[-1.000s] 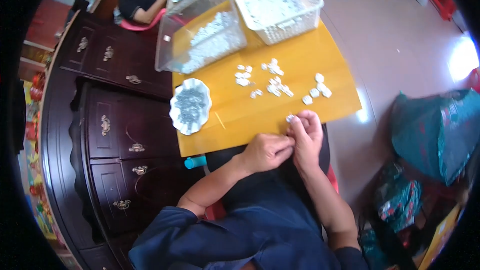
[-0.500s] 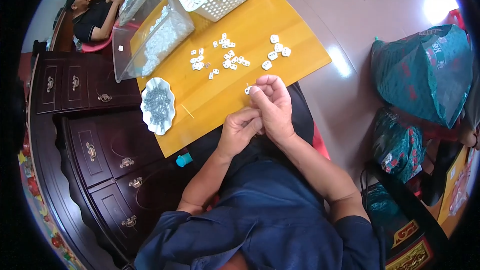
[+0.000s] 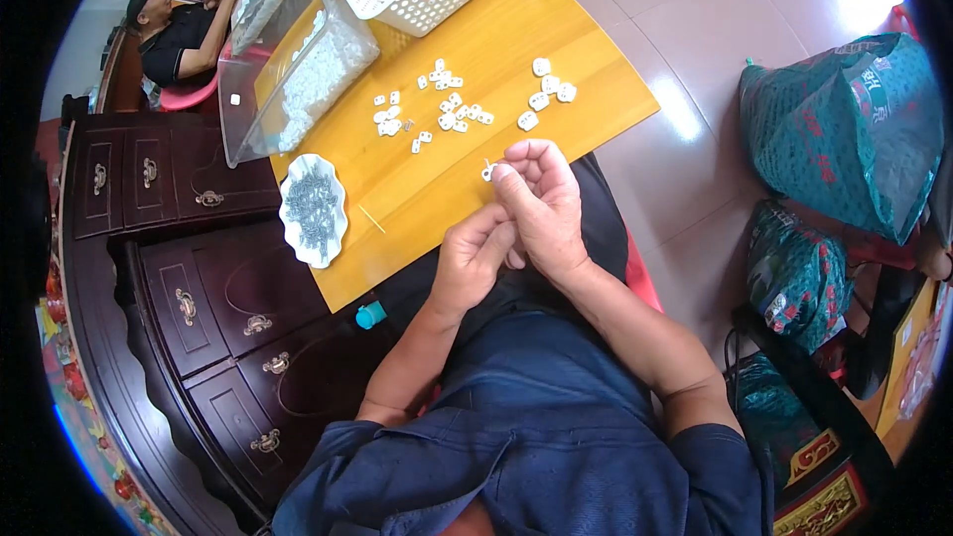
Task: Assembling small white plastic components by hand at a table.
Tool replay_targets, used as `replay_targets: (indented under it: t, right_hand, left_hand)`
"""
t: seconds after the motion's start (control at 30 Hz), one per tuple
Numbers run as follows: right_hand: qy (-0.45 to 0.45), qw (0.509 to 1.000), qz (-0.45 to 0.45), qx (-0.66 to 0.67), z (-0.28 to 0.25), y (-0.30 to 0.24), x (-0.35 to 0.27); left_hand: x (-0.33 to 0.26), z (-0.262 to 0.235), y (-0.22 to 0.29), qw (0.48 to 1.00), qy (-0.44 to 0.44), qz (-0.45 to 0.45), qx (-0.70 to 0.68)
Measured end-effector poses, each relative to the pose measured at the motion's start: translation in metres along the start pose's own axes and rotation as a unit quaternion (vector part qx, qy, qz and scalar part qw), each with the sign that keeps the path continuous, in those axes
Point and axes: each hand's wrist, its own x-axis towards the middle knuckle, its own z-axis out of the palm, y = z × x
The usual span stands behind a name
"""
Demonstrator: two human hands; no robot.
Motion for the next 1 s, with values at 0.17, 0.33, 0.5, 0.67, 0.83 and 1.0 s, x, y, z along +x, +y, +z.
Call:
replay_targets:
  t: [0.17,0.33,0.5,0.67,0.83,1.0]
  right_hand:
    - [-0.009,1.0,-0.007,-0.007,-0.001,0.002,0.0]
    - [0.003,1.0,-0.015,-0.014,-0.001,0.001,0.0]
    - [-0.018,1.0,-0.013,-0.018,-0.003,0.003,-0.001]
    - [-0.027,0.999,-0.023,-0.038,-0.004,0.001,0.001]
    - [-0.053,0.996,-0.021,-0.074,-0.006,0.003,0.004]
    - [-0.084,0.988,-0.007,-0.129,-0.005,0.005,0.001]
  left_hand:
    - [-0.004,-0.003,0.0,0.998,0.021,0.001,-0.061]
    - [-0.004,0.007,-0.003,0.997,0.004,0.076,-0.003]
    - [-0.006,0.008,-0.005,0.997,0.009,0.028,-0.065]
    - [-0.005,0.002,0.008,0.997,0.048,0.013,-0.057]
    - [-0.008,-0.029,0.024,0.99,0.116,0.075,0.009]
    - [-0.001,-0.051,0.029,0.979,0.157,0.115,0.066]
